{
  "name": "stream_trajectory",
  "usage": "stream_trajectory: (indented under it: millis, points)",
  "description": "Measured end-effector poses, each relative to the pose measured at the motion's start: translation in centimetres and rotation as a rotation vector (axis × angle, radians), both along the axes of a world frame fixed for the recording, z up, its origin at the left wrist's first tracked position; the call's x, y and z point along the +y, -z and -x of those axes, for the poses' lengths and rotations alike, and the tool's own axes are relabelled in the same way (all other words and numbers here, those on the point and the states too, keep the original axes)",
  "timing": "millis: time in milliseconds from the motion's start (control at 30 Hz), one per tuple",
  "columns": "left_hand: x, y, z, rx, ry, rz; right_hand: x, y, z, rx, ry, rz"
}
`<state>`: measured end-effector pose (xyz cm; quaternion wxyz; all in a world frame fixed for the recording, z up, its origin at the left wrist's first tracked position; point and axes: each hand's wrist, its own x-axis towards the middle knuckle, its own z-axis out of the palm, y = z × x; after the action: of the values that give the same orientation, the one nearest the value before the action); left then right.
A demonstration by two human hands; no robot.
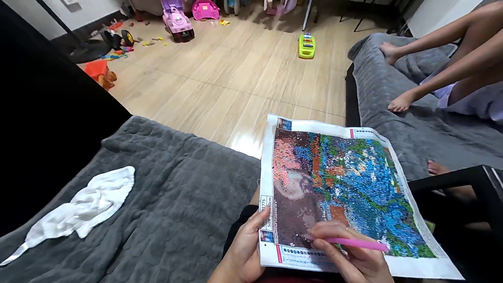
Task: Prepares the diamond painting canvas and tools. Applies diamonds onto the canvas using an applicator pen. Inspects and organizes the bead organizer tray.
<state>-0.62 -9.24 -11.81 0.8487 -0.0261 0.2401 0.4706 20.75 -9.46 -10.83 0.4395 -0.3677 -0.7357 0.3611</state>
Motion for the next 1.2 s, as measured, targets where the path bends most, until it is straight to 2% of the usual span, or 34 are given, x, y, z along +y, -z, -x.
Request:
stream_trajectory:
  millis: [633,933,1100,1200]
  points:
    - [0.03,0.26,0.09,-0.028,0.001,-0.015,0.33,0.49,0.38,0.024,-0.012,-0.028]
    - [0.11,-0.12,-0.06,-0.01,-0.013,0.016,0.46,0.49,0.49,-0.027,-0.035,-0.111]
    - [0.13,-0.1,-0.09,-0.012,-0.014,0.021,0.4,0.37,0.39,-0.036,-0.041,-0.114]
    - [0.13,-0.17,-0.09,-0.002,-0.012,0.021,0.27,0.31,0.41,0.016,-0.038,-0.047]
